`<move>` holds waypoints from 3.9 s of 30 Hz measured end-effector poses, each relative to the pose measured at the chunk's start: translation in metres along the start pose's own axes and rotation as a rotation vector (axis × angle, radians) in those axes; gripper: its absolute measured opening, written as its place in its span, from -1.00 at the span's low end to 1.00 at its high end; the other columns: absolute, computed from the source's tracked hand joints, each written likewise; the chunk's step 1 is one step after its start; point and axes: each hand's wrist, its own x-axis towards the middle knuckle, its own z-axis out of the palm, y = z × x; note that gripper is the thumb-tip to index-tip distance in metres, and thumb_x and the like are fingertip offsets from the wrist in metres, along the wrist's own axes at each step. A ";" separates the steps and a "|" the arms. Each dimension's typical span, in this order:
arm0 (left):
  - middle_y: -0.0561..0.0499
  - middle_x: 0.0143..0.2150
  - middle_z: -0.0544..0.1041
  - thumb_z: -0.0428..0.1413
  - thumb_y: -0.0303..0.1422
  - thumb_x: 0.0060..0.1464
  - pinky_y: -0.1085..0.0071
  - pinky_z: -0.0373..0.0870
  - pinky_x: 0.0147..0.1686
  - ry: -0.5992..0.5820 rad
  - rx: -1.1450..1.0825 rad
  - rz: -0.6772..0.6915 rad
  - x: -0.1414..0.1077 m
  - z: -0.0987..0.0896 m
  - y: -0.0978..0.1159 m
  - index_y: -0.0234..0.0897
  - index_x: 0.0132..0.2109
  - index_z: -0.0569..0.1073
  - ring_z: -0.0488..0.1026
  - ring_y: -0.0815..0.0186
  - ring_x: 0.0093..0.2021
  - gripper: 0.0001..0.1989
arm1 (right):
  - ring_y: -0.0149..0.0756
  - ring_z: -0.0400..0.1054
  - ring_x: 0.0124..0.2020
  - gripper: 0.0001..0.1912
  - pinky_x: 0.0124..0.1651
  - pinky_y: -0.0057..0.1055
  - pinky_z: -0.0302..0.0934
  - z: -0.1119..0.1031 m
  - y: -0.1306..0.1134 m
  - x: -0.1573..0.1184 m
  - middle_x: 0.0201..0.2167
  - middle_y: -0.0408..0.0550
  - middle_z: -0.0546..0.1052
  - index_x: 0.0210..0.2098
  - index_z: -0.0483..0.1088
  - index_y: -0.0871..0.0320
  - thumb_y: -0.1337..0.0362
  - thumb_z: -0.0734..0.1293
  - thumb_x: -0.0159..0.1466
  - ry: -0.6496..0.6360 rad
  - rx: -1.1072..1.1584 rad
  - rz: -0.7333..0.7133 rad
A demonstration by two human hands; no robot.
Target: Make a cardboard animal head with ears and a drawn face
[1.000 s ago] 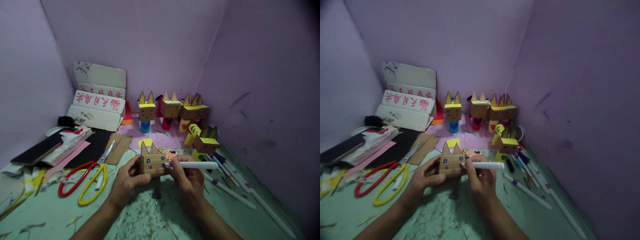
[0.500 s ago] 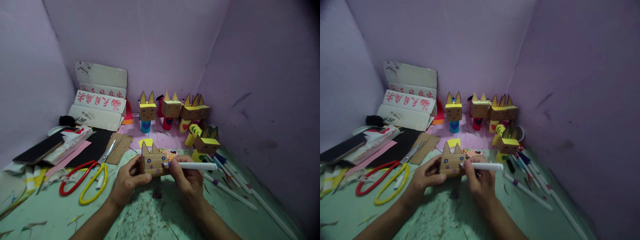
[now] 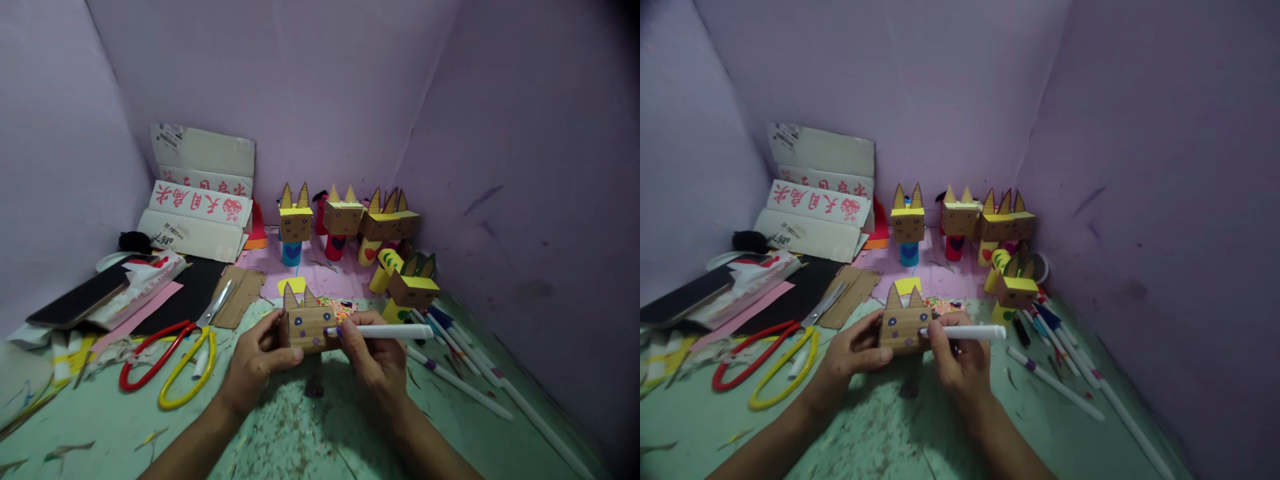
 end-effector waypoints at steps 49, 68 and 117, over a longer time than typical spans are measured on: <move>-0.10 -0.06 0.53 0.24 -0.51 -0.35 0.27 0.36 -0.03 0.024 -0.210 0.138 0.008 -0.007 -0.002 -0.34 0.08 0.35 0.40 0.03 0.03 -0.29 | -0.20 0.47 -0.28 -0.78 -0.21 -0.25 0.36 0.001 0.006 0.011 -0.30 -0.02 0.58 -0.20 0.40 0.11 0.30 0.33 0.13 -0.169 0.073 0.029; -0.17 -0.07 0.52 0.26 -0.44 -0.30 0.32 0.42 -0.30 0.009 -0.103 0.116 0.009 -0.007 -0.006 -0.31 0.05 0.37 0.44 0.00 -0.05 -0.36 | -0.34 0.31 -0.59 -0.79 -0.53 -0.38 0.23 0.007 -0.003 -0.001 -0.59 -0.12 0.47 -0.38 0.52 0.18 0.15 0.37 0.14 0.035 0.187 0.014; -0.17 -0.05 0.46 0.28 -0.42 -0.37 0.15 0.30 -0.03 0.047 -0.096 0.081 0.011 -0.006 -0.007 -0.34 0.09 0.28 0.36 -0.01 0.01 -0.24 | -0.31 0.37 -0.44 -0.94 -0.39 -0.40 0.21 0.008 0.005 -0.002 -0.47 -0.15 0.48 -0.34 0.42 0.09 0.31 0.30 0.22 -0.123 -0.061 -0.211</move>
